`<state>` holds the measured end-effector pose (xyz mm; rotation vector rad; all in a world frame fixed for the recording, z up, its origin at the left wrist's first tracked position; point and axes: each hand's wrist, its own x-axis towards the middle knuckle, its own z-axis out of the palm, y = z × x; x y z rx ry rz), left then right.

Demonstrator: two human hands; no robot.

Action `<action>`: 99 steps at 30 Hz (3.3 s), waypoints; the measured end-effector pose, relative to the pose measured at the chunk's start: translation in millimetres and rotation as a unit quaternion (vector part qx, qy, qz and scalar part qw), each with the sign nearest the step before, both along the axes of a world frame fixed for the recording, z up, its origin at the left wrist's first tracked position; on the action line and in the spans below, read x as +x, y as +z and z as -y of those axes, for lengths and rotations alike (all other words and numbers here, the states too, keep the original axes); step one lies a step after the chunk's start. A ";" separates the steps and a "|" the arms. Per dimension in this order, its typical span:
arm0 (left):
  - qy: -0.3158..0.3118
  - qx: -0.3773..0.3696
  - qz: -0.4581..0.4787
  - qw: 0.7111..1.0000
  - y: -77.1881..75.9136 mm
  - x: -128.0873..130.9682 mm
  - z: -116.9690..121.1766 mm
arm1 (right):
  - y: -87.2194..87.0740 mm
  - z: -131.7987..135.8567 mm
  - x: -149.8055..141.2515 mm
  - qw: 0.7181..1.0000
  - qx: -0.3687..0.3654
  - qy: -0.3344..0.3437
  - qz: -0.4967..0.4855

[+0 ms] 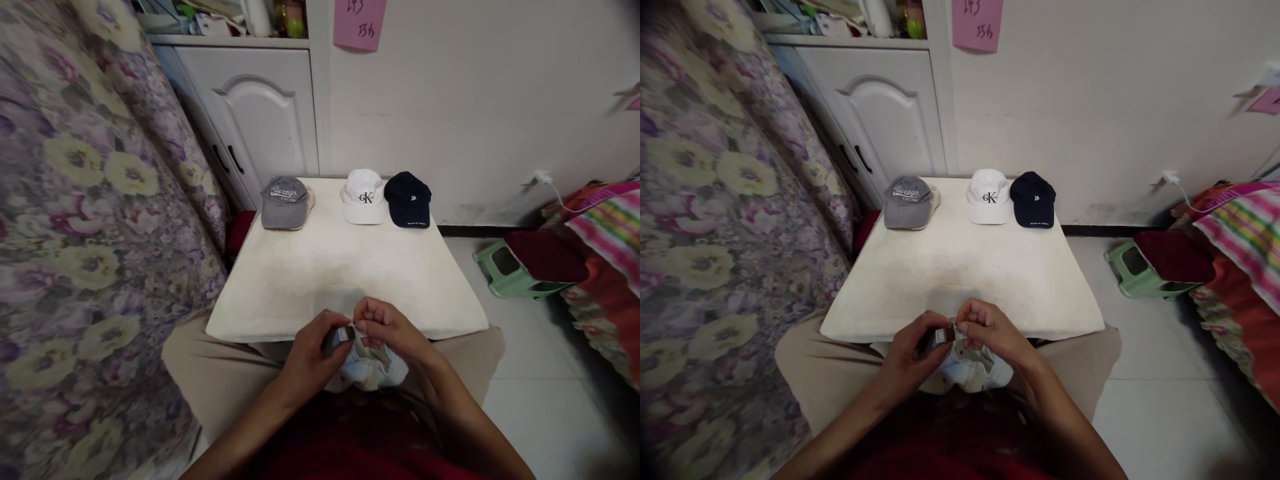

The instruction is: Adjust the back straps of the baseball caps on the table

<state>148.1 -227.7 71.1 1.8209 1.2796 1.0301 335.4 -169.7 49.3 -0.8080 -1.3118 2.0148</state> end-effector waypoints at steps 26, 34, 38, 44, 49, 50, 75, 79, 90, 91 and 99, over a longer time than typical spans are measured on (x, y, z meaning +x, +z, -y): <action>-0.071 -0.269 0.143 0.950 -2.7 -6.1 -12.1 | 3.0 0.7 1.7 0.999 0.011 0.032 -0.016; -0.059 -0.298 0.122 0.945 3.9 -5.7 -9.9 | 13.0 4.5 1.6 0.992 0.096 0.018 0.077; -0.088 -0.296 0.138 0.941 10.0 -8.2 -11.4 | 19.5 7.5 1.2 0.983 0.126 0.004 0.129; -0.082 -0.297 0.152 0.939 10.2 -13.2 -11.6 | 28.7 11.5 -0.9 0.974 0.159 -0.001 0.162; -0.087 -0.272 0.104 0.953 15.3 -12.7 -11.7 | 28.6 14.3 -4.9 0.962 0.197 -0.020 0.189; -0.089 -0.271 0.101 0.953 16.8 -12.5 -11.9 | 28.2 14.7 -5.6 0.959 0.204 -0.024 0.194; -0.100 -0.404 0.332 0.846 -7.3 -9.1 -15.2 | 4.1 -1.3 14.2 0.998 0.027 0.053 -0.019; -0.082 -0.404 0.332 0.848 -10.5 -6.7 -15.7 | -0.9 1.5 7.1 0.998 0.000 0.037 -0.056; -0.089 -0.391 0.312 0.862 -9.7 -8.1 -18.1 | 2.3 -2.0 25.0 0.993 -0.001 0.118 0.024; -0.093 -0.393 0.302 0.864 -9.6 -7.7 -18.5 | 2.8 -2.1 23.9 0.993 0.002 0.116 0.032; -0.078 -0.396 0.271 0.874 -6.5 -4.2 -19.7 | 9.4 0.2 16.9 0.994 0.024 0.096 0.034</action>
